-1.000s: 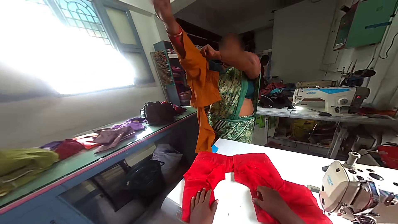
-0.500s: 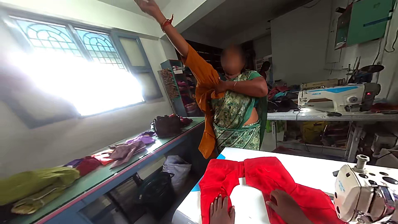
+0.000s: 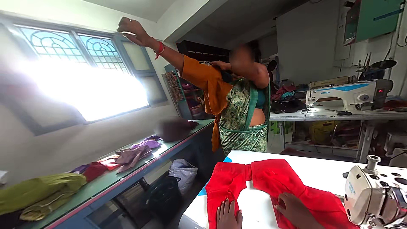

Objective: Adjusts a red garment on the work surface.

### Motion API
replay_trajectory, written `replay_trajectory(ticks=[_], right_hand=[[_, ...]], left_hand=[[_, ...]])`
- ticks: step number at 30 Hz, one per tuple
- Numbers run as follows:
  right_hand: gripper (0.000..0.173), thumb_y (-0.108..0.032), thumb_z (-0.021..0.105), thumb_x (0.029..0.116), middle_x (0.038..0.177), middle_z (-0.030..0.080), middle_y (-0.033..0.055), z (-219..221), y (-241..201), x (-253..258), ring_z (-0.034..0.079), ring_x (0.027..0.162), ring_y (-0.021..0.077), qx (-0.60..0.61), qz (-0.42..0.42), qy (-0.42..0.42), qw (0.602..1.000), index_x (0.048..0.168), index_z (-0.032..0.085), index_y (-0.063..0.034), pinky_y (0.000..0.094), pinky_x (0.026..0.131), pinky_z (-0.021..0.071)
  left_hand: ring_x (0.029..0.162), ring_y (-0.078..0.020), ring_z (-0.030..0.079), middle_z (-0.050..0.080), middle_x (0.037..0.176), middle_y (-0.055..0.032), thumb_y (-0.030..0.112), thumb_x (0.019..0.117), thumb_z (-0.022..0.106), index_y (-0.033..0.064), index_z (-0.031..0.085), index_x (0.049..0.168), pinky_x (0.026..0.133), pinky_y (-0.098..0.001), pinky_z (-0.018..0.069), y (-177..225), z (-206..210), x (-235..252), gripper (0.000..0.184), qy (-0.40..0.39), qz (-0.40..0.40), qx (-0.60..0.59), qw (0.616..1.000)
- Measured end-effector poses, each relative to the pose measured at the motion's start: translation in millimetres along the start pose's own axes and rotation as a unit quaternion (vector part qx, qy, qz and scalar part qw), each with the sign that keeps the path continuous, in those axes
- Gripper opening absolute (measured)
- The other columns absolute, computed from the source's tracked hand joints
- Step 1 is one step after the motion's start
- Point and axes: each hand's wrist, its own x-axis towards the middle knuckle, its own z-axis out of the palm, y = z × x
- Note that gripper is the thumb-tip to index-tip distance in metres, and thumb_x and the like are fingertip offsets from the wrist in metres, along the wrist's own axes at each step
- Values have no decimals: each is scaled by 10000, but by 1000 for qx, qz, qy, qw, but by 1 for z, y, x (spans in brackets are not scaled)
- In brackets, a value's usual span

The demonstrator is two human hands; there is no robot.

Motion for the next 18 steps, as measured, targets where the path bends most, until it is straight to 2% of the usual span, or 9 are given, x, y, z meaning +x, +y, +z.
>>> replay_trajectory(ticks=[18], right_hand=[[434, -375, 610, 1023, 1279, 624, 202, 0, 0, -1, 537, 1285, 359, 3, -1, 2, 1000, 1235, 650, 2, 504, 1120, 378]], left_hand=[[1546, -282, 285, 373, 1642, -102, 500, 1059, 403, 163, 490, 1533, 1273, -475, 150, 0, 0, 0, 588, 2, 0, 0, 1000]])
